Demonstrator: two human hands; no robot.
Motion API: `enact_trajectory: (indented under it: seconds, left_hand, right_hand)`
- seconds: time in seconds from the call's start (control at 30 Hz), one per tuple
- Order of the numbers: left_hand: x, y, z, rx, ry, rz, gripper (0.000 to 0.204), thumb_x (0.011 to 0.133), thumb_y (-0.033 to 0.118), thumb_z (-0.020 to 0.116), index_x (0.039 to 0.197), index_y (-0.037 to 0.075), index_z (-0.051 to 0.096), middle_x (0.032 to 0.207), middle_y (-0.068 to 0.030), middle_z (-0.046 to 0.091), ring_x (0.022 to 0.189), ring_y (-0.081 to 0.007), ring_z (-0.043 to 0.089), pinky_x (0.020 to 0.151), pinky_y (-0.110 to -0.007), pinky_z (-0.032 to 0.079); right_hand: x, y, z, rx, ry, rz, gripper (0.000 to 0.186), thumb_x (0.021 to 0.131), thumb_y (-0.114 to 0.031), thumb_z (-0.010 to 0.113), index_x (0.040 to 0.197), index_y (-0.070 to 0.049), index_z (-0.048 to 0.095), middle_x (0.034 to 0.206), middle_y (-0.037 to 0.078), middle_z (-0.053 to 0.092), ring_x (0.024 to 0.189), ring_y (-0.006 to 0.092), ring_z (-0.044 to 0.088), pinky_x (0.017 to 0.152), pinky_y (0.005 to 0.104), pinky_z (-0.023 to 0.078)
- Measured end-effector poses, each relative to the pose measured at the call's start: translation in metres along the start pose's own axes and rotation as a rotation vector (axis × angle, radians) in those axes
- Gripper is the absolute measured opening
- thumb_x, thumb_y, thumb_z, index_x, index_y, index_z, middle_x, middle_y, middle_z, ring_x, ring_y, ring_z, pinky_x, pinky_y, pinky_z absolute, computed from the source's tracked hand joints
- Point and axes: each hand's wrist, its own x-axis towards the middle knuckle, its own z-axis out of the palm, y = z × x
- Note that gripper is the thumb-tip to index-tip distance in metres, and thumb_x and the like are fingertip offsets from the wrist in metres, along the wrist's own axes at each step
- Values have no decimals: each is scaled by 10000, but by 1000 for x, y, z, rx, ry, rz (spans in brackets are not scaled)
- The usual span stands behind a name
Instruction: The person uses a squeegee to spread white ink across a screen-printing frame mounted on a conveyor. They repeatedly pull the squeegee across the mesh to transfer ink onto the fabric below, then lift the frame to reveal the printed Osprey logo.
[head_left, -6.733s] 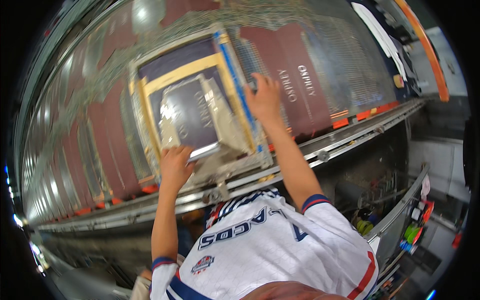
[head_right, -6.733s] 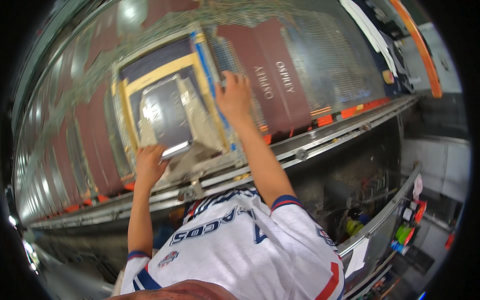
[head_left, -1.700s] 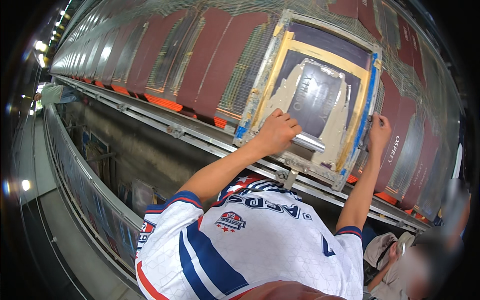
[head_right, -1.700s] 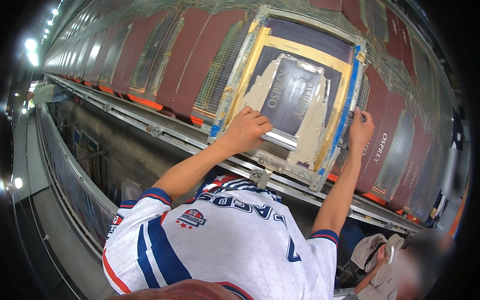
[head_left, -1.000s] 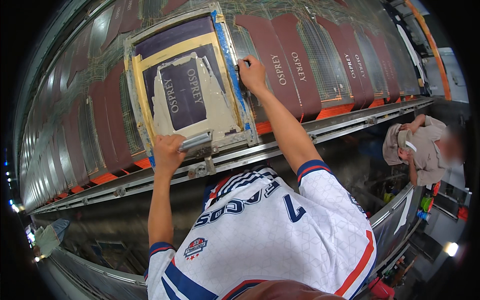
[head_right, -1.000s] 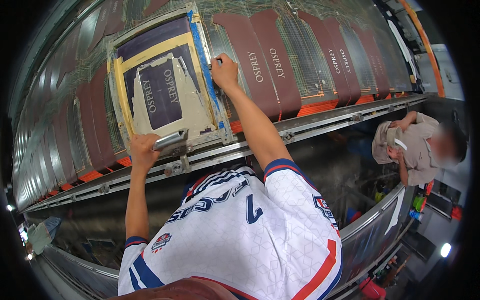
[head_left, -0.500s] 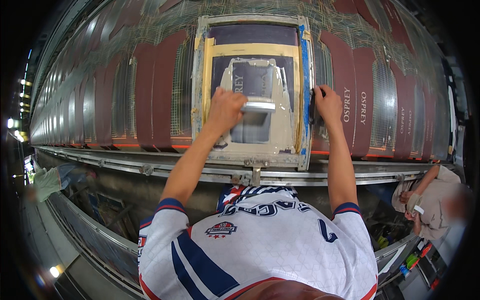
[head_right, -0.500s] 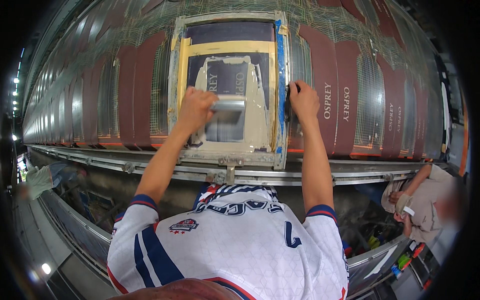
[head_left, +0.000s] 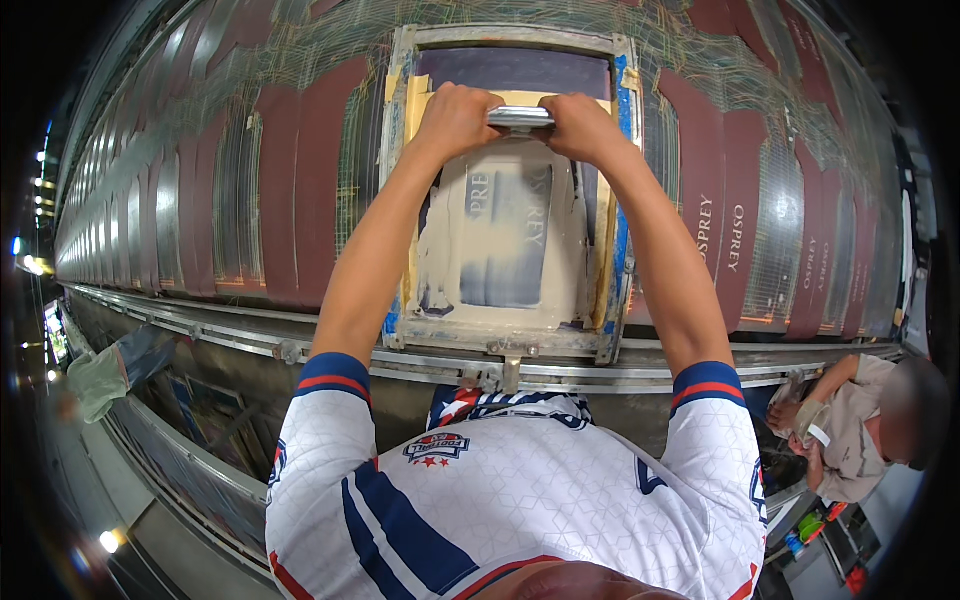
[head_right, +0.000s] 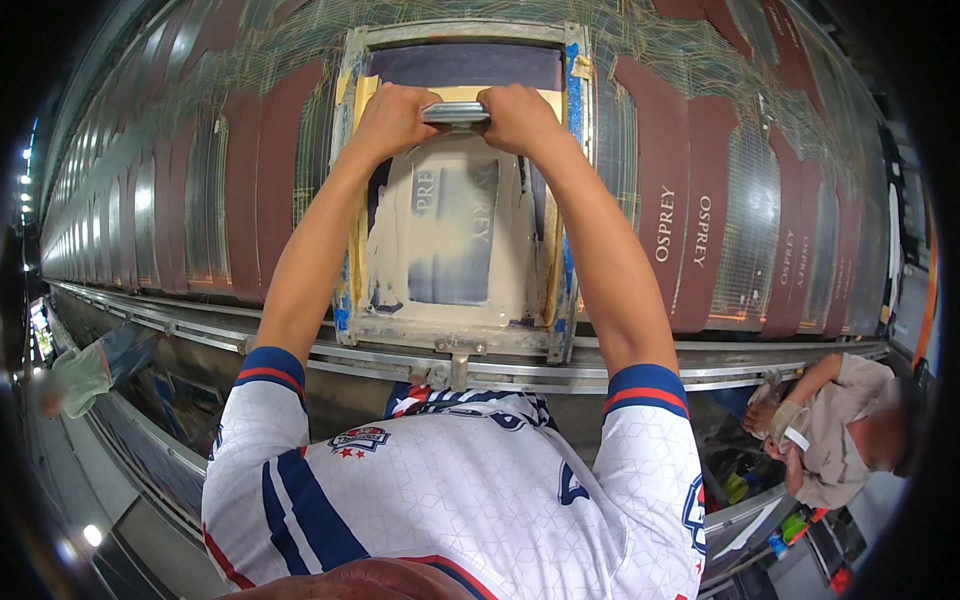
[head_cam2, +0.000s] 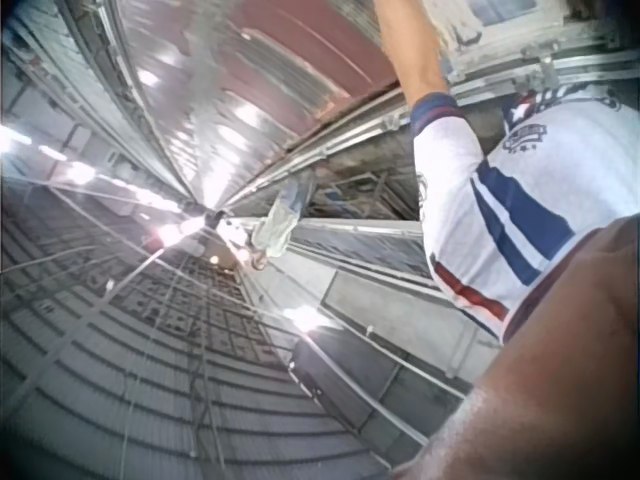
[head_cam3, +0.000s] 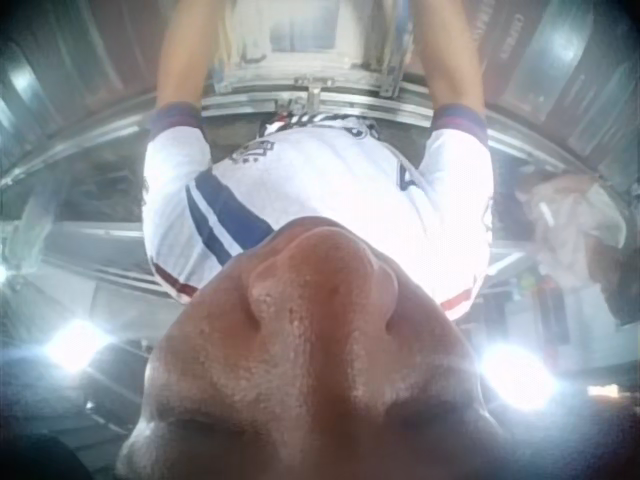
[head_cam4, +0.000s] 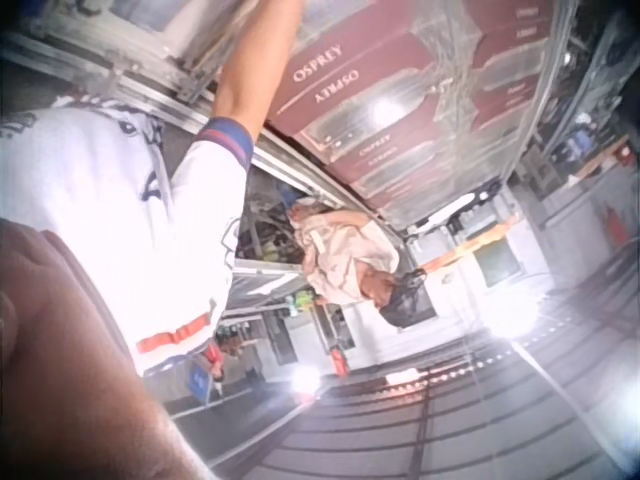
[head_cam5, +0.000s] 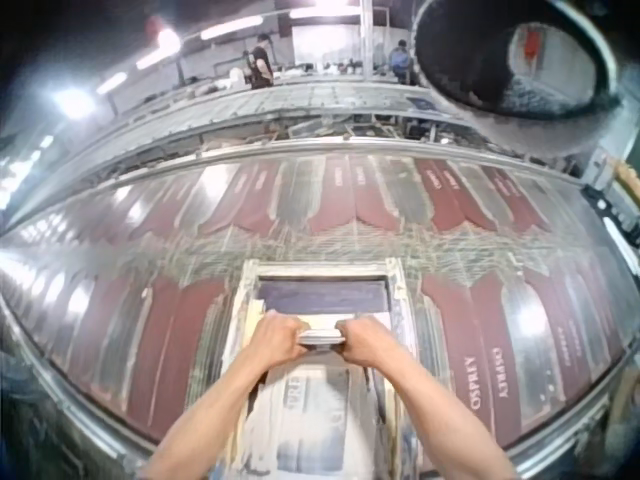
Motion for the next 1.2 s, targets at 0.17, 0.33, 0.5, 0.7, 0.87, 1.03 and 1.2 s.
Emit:
enact_trajectory:
  seconds: [0.17,0.33,0.5,0.7,0.87,1.03,1.2]
  left_hand:
    - [-75,34,18,-112,76,37,209,639,140,810,832,113,736,780,-107,704,748,-330,681,715,-435,515]
    - [-193,108,7,-172,-44,11,244,640,92,790,868,121,707,837,-41,686,791,-266,648,758,-419,420]
    - [-170,93,8,-116,-34,40,188,671,112,773,850,125,715,830,-43,700,793,-264,659,761,-410,410]
    - [-30,24,-6,-11,-23,36,235,694,190,783,929,182,776,834,-84,735,795,-287,684,794,-410,455]
    - [3,1,5,-36,-83,-77,253,689,211,804,941,203,780,837,-91,741,796,-297,685,829,-391,486]
    - [-38,21,15,-69,-20,-40,216,687,173,799,899,163,765,821,-97,728,793,-305,680,798,-402,483]
    - [-165,93,11,-134,18,59,221,635,92,796,831,115,695,792,-64,666,775,-281,643,758,-410,436]
  right_hand:
    - [-72,-31,31,-90,-11,-27,246,721,-163,804,934,-80,713,807,156,687,822,356,667,839,465,495]
    - [-182,-95,59,-25,-48,-51,346,656,-105,809,980,-98,688,896,114,687,953,290,650,894,420,460]
    - [-168,-84,48,-66,-64,-62,316,690,-128,806,979,-91,687,893,124,685,953,306,648,891,433,461]
    - [-33,-13,3,-59,-23,-10,272,772,-245,806,926,-46,704,812,211,694,817,424,672,740,502,531]
    - [-1,10,5,58,-45,29,238,779,-191,787,920,-24,693,819,215,694,829,426,669,741,502,522]
    - [-40,-12,19,2,-16,10,224,760,-162,794,919,-41,693,837,216,691,845,415,666,755,491,519]
    - [-155,-83,50,-58,-91,-22,306,718,-192,818,963,-51,700,912,186,713,923,391,669,830,514,513]
